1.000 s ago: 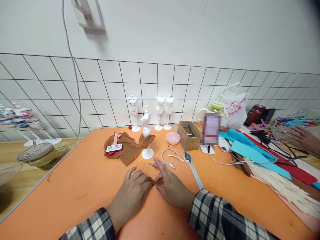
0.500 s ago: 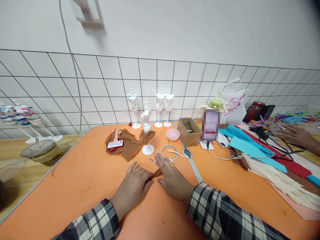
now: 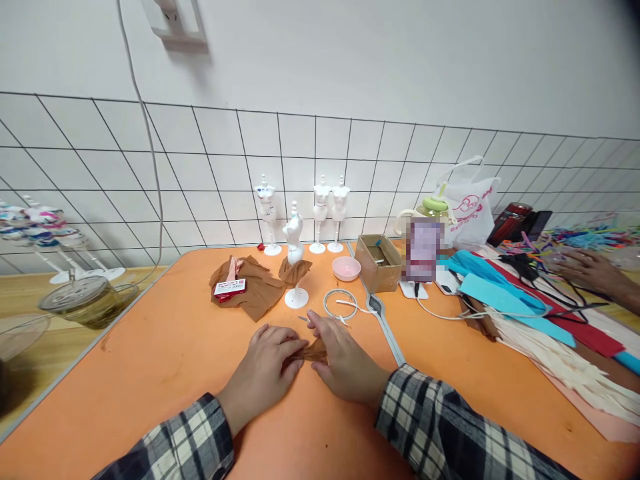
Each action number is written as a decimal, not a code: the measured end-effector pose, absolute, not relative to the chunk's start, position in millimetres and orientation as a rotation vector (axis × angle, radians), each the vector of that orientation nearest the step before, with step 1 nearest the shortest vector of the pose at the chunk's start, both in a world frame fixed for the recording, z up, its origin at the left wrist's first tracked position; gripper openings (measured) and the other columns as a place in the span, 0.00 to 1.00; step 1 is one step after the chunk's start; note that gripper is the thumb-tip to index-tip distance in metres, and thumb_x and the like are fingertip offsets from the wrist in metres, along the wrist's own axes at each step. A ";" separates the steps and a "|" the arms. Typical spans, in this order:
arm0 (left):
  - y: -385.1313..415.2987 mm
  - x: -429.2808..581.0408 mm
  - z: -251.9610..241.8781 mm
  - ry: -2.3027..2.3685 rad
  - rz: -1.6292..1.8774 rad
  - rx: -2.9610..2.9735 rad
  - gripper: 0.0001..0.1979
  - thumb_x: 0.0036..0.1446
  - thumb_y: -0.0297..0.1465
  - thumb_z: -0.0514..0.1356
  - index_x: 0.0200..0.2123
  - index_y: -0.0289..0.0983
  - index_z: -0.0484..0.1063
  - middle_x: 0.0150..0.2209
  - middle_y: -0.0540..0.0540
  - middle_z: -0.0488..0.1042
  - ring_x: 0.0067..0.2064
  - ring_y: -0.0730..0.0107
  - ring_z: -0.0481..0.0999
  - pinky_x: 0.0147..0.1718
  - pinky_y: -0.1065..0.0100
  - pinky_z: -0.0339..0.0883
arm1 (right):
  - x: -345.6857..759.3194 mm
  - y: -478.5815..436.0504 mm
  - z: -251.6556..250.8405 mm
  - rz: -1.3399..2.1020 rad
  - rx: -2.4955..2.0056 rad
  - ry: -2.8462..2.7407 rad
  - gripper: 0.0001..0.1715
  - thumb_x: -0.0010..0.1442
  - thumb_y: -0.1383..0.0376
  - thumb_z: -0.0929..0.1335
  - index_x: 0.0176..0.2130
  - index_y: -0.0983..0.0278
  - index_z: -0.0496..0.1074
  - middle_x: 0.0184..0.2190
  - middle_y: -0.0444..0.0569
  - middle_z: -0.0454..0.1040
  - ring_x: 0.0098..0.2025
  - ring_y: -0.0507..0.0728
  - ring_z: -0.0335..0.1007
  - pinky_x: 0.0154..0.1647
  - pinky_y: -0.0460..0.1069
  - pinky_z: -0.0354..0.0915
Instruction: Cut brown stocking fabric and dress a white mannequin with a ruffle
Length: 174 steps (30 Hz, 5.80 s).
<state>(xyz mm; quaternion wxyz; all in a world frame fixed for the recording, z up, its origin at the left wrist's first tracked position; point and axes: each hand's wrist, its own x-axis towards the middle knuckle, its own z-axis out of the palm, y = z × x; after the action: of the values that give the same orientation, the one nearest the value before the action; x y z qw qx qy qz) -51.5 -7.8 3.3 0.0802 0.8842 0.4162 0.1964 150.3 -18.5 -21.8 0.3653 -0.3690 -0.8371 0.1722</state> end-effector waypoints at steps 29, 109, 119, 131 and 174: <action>-11.3 -43.2 3.2 1.231 0.524 2.710 0.09 0.62 0.28 0.56 0.36 0.40 0.78 0.36 0.46 0.76 0.40 0.62 0.73 0.42 0.60 0.62 | 145.7 -18.3 -23.1 0.386 -0.913 -2.198 0.49 0.57 0.79 0.61 0.69 0.55 0.40 0.66 0.56 0.52 0.67 0.61 0.50 0.62 0.62 0.59; -10.7 -30.8 11.1 1.270 1.103 1.715 0.08 0.53 0.35 0.63 0.31 0.38 0.79 0.33 0.45 0.83 0.36 0.62 0.80 0.40 0.64 0.74 | 123.9 -27.8 -8.5 1.616 -1.002 -0.828 0.22 0.46 0.52 0.76 0.29 0.63 0.66 0.21 0.38 0.64 0.23 0.48 0.59 0.27 0.46 0.58; -7.4 -34.4 8.4 1.156 1.111 1.762 0.08 0.53 0.35 0.64 0.32 0.38 0.81 0.33 0.45 0.82 0.36 0.63 0.80 0.40 0.65 0.74 | 125.0 -28.1 -3.3 1.658 -0.984 -0.820 0.22 0.44 0.55 0.76 0.34 0.63 0.70 0.26 0.39 0.65 0.25 0.47 0.58 0.30 0.46 0.60; -8.1 -36.0 6.3 1.179 1.054 1.806 0.08 0.55 0.35 0.63 0.32 0.38 0.80 0.33 0.46 0.81 0.36 0.64 0.79 0.41 0.66 0.72 | 124.0 -27.6 -12.3 1.590 -1.040 -0.910 0.21 0.45 0.53 0.76 0.32 0.62 0.70 0.30 0.41 0.65 0.28 0.49 0.59 0.33 0.47 0.65; -13.5 -38.1 8.5 1.299 0.754 2.389 0.05 0.52 0.26 0.58 0.28 0.36 0.73 0.27 0.48 0.75 0.31 0.66 0.73 0.32 0.67 0.63 | 147.8 -34.5 8.7 -0.439 -1.009 -2.416 0.08 0.63 0.69 0.63 0.31 0.64 0.67 0.32 0.49 0.68 0.35 0.58 0.57 0.36 0.54 0.50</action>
<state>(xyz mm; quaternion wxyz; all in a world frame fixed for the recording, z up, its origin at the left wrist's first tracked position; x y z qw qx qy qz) -38.1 -13.5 8.5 0.1595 0.8358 0.4544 0.2637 147.8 -34.5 8.7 0.2409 -0.3687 -0.8833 -0.1606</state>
